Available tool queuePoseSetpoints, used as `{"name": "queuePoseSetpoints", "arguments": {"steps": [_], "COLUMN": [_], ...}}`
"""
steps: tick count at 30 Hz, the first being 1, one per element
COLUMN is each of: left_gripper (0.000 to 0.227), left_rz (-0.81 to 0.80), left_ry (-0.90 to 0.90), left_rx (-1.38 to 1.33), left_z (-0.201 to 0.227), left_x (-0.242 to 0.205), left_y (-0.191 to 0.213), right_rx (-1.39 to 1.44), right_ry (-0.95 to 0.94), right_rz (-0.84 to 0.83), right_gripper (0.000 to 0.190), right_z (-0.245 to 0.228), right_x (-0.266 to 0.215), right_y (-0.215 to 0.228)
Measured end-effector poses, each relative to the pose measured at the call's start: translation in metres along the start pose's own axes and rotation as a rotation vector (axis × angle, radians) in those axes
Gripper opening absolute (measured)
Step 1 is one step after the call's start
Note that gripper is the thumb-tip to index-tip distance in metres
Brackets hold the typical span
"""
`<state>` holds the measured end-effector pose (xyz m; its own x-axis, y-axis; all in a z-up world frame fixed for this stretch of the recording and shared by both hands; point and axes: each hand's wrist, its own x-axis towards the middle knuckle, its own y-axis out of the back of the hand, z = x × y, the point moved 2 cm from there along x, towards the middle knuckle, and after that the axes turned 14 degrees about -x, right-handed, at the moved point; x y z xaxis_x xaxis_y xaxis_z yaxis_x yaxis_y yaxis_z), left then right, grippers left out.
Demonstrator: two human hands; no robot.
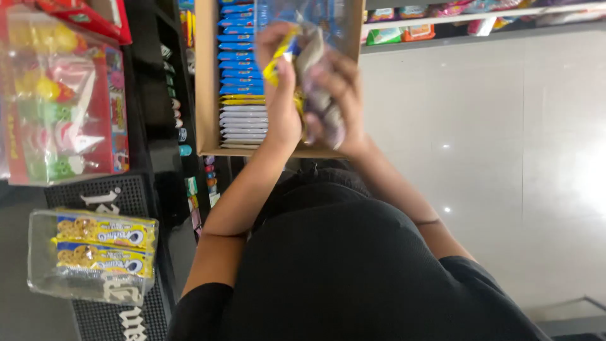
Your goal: Wiping snack packages with a cloth and organizing them into containers on store shelves.
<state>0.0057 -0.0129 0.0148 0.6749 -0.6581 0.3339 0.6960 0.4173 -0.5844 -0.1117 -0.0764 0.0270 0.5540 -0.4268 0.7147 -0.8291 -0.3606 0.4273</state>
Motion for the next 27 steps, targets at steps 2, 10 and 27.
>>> {"name": "queuePoseSetpoints", "arguments": {"steps": [2, 10, 27], "left_gripper": [0.053, 0.077, 0.079], "left_rz": [-0.010, -0.295, -0.389], "left_ry": [-0.050, 0.083, 0.185], "left_rx": [-0.096, -0.060, 0.190], "left_z": [0.022, 0.023, -0.001], "left_x": [0.005, -0.025, -0.046], "left_y": [-0.017, -0.074, -0.073], "right_rx": [-0.019, -0.068, -0.050], "right_ry": [0.039, 0.023, -0.232], "right_rz": [0.017, 0.378, 0.514], "right_gripper": [0.047, 0.036, 0.035], "right_z": [0.000, -0.013, -0.018], "right_x": [-0.026, -0.006, -0.013], "right_y": [-0.004, 0.021, 0.034]}}
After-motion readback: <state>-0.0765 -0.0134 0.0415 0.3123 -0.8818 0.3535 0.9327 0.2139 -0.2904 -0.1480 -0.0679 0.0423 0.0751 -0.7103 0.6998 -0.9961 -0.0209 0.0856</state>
